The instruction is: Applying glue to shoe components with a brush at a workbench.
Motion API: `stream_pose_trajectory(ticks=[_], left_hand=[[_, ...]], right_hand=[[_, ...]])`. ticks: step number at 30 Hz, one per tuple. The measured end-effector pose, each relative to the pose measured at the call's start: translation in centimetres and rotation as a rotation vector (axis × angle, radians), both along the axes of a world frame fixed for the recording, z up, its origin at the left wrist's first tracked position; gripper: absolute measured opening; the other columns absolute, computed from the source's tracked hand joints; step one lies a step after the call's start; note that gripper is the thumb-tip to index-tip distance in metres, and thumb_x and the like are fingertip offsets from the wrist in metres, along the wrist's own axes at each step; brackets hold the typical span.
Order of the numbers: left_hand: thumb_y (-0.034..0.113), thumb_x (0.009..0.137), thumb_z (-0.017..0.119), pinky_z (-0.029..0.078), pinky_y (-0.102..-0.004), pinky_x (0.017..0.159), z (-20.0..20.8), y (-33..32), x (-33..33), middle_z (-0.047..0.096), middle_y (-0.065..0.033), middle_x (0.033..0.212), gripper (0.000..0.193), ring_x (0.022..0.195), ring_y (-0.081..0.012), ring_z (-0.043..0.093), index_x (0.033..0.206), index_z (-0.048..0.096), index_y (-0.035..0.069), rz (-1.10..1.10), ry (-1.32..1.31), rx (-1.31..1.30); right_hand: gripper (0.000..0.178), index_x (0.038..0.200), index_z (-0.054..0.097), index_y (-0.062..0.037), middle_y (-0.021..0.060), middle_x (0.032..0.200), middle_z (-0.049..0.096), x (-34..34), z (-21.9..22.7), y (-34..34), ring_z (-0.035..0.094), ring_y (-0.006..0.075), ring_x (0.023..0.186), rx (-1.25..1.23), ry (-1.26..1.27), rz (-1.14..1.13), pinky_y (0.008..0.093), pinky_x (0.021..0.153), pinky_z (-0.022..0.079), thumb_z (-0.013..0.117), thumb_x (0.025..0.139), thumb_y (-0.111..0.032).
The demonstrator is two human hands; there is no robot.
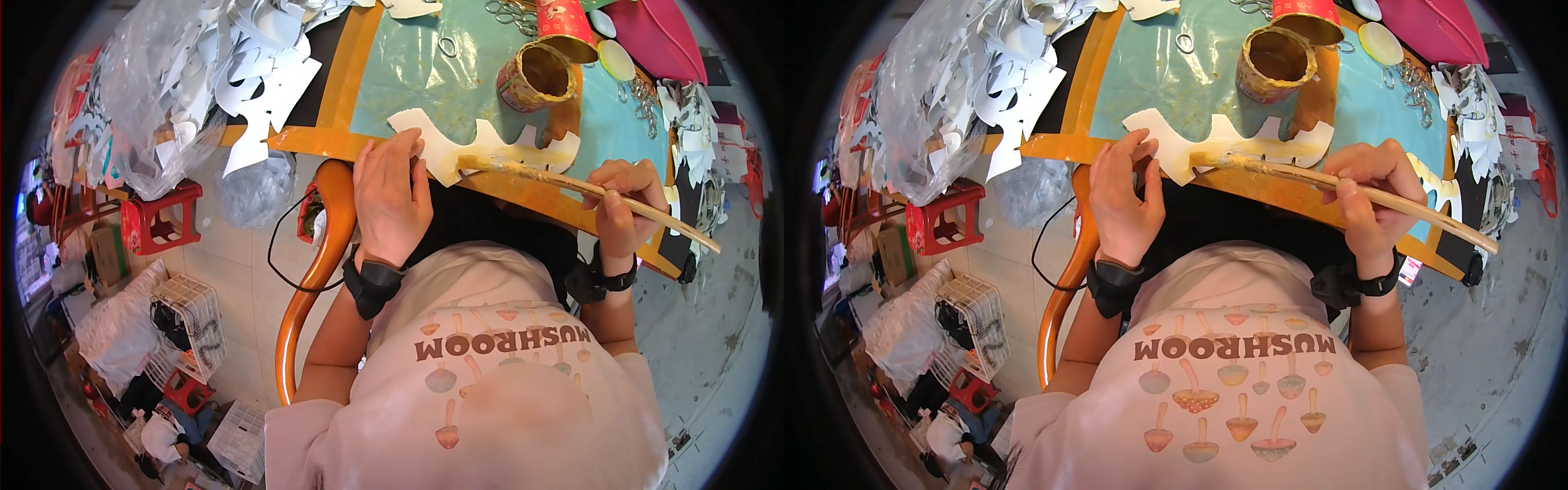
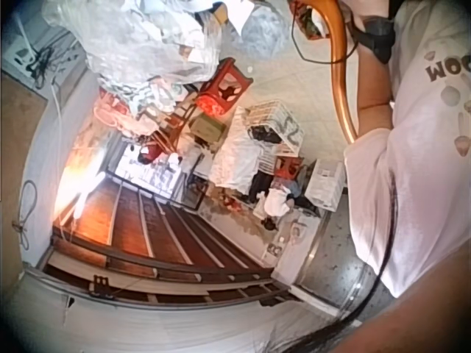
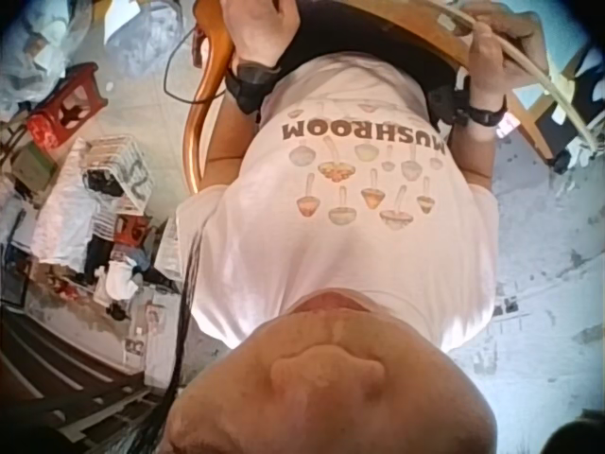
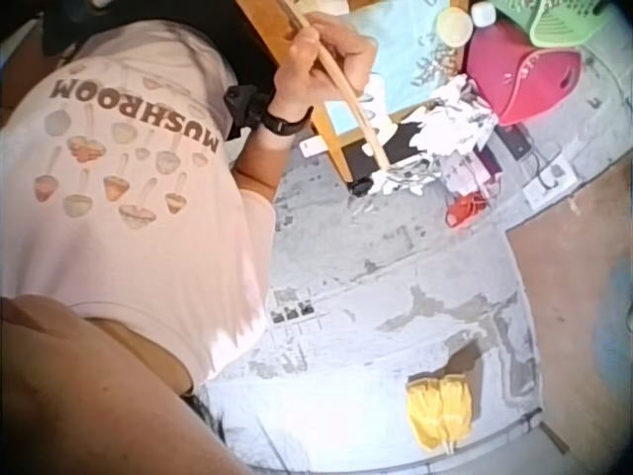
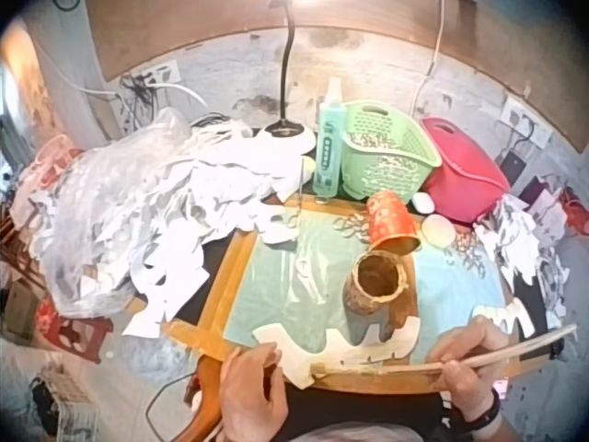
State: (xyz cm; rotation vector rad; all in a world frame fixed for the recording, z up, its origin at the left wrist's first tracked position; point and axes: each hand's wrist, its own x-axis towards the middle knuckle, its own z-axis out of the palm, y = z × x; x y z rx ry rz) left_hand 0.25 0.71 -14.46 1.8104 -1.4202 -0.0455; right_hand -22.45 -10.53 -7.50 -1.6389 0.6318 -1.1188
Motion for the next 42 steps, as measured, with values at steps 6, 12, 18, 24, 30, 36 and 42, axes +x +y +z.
stream_pose_trajectory(ticks=[6,12,18,24,30,36,42], left_hand=[[-0.003,0.080,0.060,0.039,-0.0413,0.096,0.0,0.1,0.0,0.069,-0.0084,0.092,0.035,0.089,-0.0265,0.063,0.114,0.055,0.004,-0.002,0.010,0.005],[-0.002,0.080,0.060,0.039,-0.0414,0.097,0.2,0.0,-0.1,0.069,-0.0084,0.092,0.035,0.089,-0.0262,0.063,0.115,0.055,0.004,-0.004,0.013,0.015],[-0.002,0.081,0.060,0.038,-0.0417,0.097,0.1,0.1,0.0,0.069,-0.0081,0.093,0.035,0.090,-0.0259,0.063,0.115,0.055,0.004,-0.001,0.008,0.018],[-0.002,0.081,0.060,0.038,-0.0417,0.097,0.2,0.0,-0.1,0.069,-0.0083,0.094,0.035,0.090,-0.0260,0.063,0.115,0.055,0.004,-0.002,0.000,0.020],[-0.002,0.081,0.059,0.038,-0.0417,0.097,0.2,0.1,-0.1,0.069,-0.0087,0.094,0.035,0.091,-0.0263,0.063,0.115,0.055,0.004,0.002,0.005,0.024],[-0.002,0.081,0.059,0.038,-0.0418,0.097,0.2,0.1,-0.1,0.069,-0.0094,0.093,0.035,0.090,-0.0271,0.063,0.115,0.055,0.004,0.004,0.003,0.024],[-0.002,0.081,0.059,0.038,-0.0416,0.097,0.4,0.0,-0.2,0.069,-0.0098,0.093,0.034,0.089,-0.0281,0.063,0.114,0.055,0.004,0.005,0.003,0.023]], right_hand=[[0.010,0.078,0.045,0.0002,0.0162,0.070,0.058,0.0,-0.3,0.1,0.050,0.0113,0.053,-0.011,0.027,0.005,0.0222,0.049,0.043,0.055,0.078,-0.001],[0.011,0.075,0.046,0.0005,0.0143,0.070,0.058,-0.8,-0.3,0.0,0.049,0.0107,0.052,0.007,0.004,-0.017,0.0216,0.047,0.041,0.056,0.077,-0.003],[0.010,0.076,0.048,0.0012,0.0144,0.070,0.057,-0.8,0.0,-0.3,0.050,0.0114,0.054,-0.040,0.040,-0.003,0.0221,0.046,0.039,0.057,0.075,-0.001],[0.008,0.073,0.049,0.0019,0.0120,0.064,0.054,-0.7,0.2,0.1,0.051,0.0142,0.054,-0.117,0.098,0.010,0.0243,0.047,0.037,0.056,0.071,0.002],[0.009,0.072,0.051,0.0021,0.0132,0.065,0.056,-0.4,0.9,0.3,0.051,0.0171,0.051,-0.273,0.069,0.062,0.0260,0.046,0.038,0.055,0.065,0.003],[0.010,0.073,0.051,0.0020,0.0139,0.063,0.057,-1.1,1.1,0.0,0.051,0.0177,0.051,-0.336,0.138,-0.002,0.0257,0.046,0.037,0.055,0.065,0.003],[0.009,0.074,0.050,0.0014,0.0136,0.063,0.057,-0.8,1.2,0.0,0.046,0.0136,0.049,-0.385,0.156,0.034,0.0248,0.045,0.033,0.055,0.066,0.003]])
